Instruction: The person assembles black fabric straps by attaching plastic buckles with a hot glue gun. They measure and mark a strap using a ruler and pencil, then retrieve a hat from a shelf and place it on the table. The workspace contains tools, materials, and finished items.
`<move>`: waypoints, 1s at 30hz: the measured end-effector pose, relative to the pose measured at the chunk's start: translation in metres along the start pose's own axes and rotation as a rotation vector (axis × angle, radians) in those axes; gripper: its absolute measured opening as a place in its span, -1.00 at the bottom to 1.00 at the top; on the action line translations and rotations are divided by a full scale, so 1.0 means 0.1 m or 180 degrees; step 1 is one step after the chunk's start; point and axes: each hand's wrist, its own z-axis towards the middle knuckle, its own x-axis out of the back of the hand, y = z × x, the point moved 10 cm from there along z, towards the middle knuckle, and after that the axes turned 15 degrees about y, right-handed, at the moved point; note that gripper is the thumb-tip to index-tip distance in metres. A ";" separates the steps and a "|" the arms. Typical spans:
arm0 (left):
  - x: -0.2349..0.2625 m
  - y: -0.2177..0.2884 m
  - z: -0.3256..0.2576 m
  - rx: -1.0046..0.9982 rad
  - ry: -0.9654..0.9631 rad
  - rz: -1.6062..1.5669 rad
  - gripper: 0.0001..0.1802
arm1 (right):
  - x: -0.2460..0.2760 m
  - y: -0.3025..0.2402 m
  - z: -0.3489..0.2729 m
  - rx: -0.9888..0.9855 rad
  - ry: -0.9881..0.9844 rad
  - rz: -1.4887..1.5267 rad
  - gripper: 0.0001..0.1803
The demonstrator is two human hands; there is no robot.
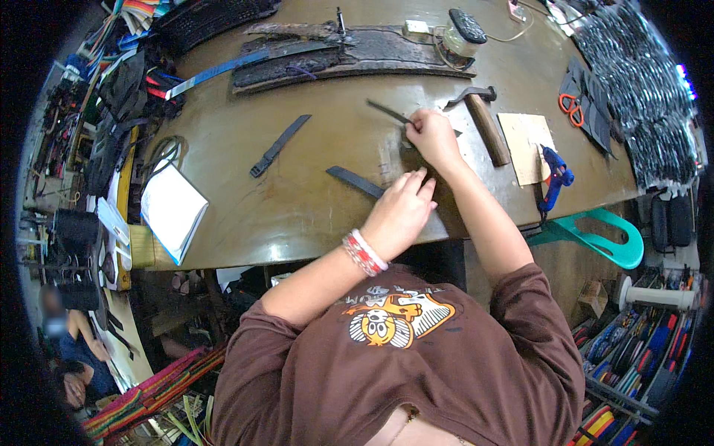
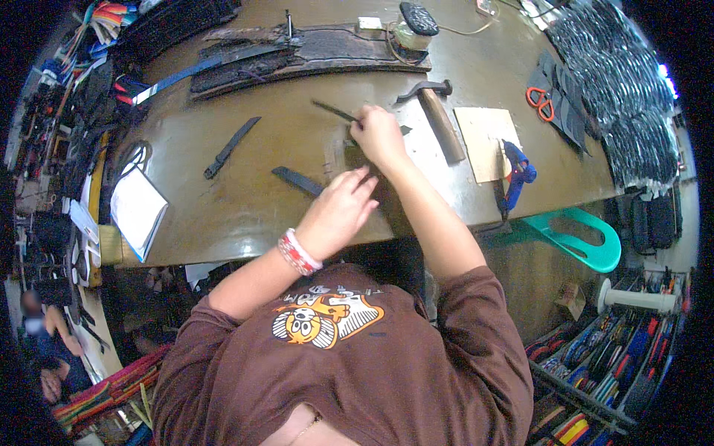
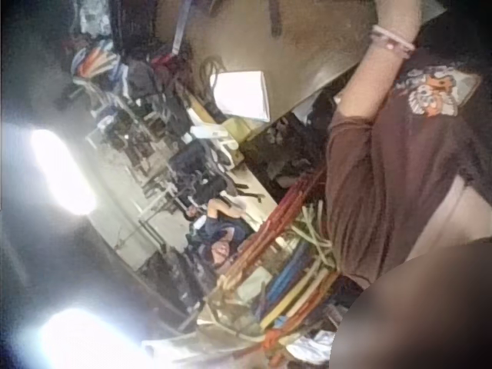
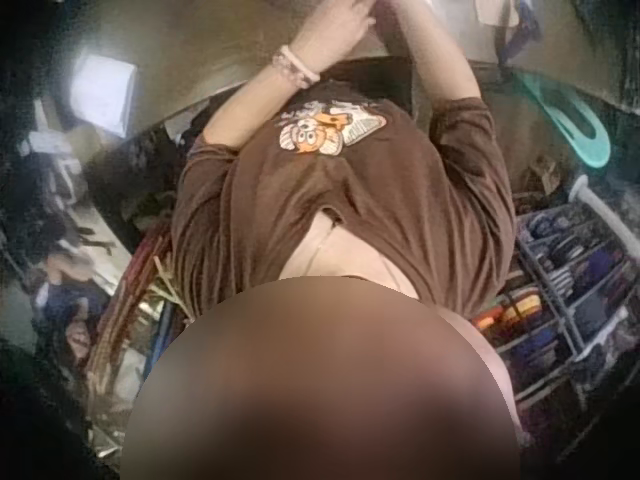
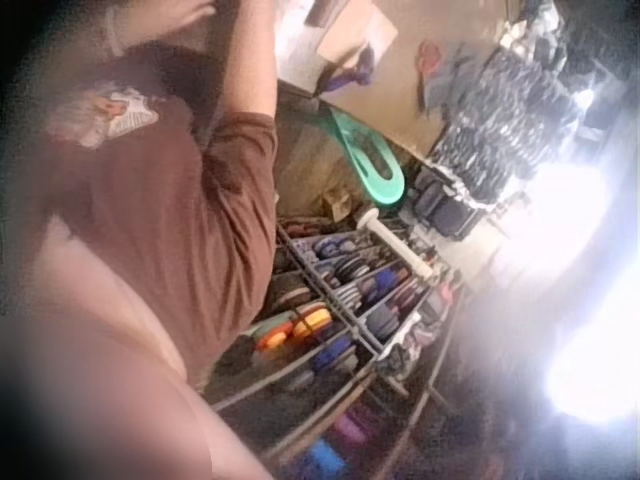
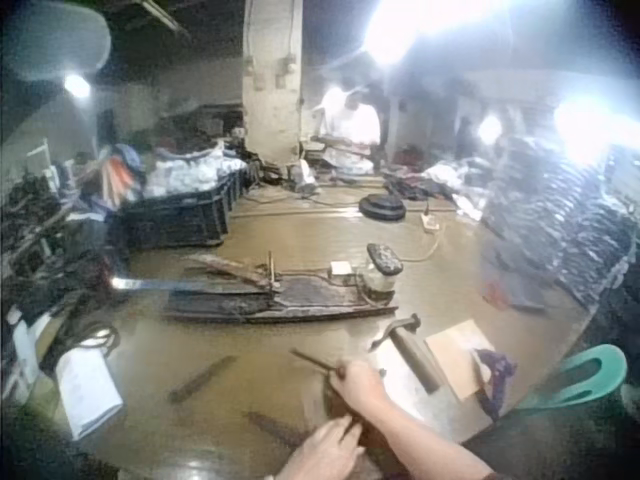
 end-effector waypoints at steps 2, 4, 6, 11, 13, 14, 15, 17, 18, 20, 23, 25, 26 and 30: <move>0.10 -0.05 -0.13 0.0006 0.0265 0.0665 -0.65 | 0.02 0.30 0.02 -0.0828 0.0020 0.0561 -0.78; 0.21 -0.27 -0.26 0.0253 0.0261 0.0878 -0.65 | 0.01 0.51 0.01 -0.1374 -0.0056 0.1286 -0.78; 0.30 -0.63 -0.39 0.0756 -0.0115 0.0013 -0.68 | -0.05 0.64 -0.02 -0.1930 -0.0247 0.2273 -0.85; 0.63 -0.86 -0.38 0.0091 -0.1291 -0.1053 -0.73 | 0.07 0.75 -0.09 -0.2538 0.0008 0.3473 -0.83; 0.80 -0.87 -0.18 -0.0219 -0.1137 -0.0621 -0.76 | 0.24 0.57 -0.08 -0.2111 0.0210 0.3685 -0.83; 0.79 -0.87 -0.10 -0.0303 -0.1227 -0.0178 -0.73 | 0.30 0.48 -0.11 -0.2061 0.0233 0.3719 -0.84; 0.93 -0.78 0.07 -0.0202 -0.0580 -0.0470 -0.68 | 0.31 0.39 -0.17 -0.2165 0.0219 0.3699 -0.85; 0.91 -0.63 0.23 0.0272 0.0407 -0.0651 -0.54 | 0.39 0.07 -0.23 -0.1993 0.0252 0.4212 -0.88; 0.78 -0.49 0.29 0.0174 0.0620 -0.0495 -0.32 | 0.38 -0.03 -0.29 -0.2152 0.0201 0.4330 -0.90; 0.45 -0.31 0.43 -0.0185 0.0460 -0.0054 -0.35 | 0.44 -0.20 -0.34 -0.2272 0.0034 0.4338 -0.91; -0.12 -0.69 0.36 0.0731 -0.1100 0.0187 -0.39 | 1.05 0.16 -0.27 -0.2226 0.1307 0.3478 -0.90; -0.10 -0.88 0.40 0.0986 -0.1308 0.0453 -0.41 | 1.50 0.44 -0.27 -0.2113 0.1937 0.3631 -0.86; -0.07 -0.88 0.46 0.0963 -0.1307 0.0423 -0.42 | 1.47 0.48 -0.26 -0.2180 0.1406 0.3279 -0.86; 0.24 -0.31 0.81 0.0386 0.0140 -0.0735 -0.45 | 0.99 0.21 -0.67 -0.2081 -0.0445 0.3012 -0.88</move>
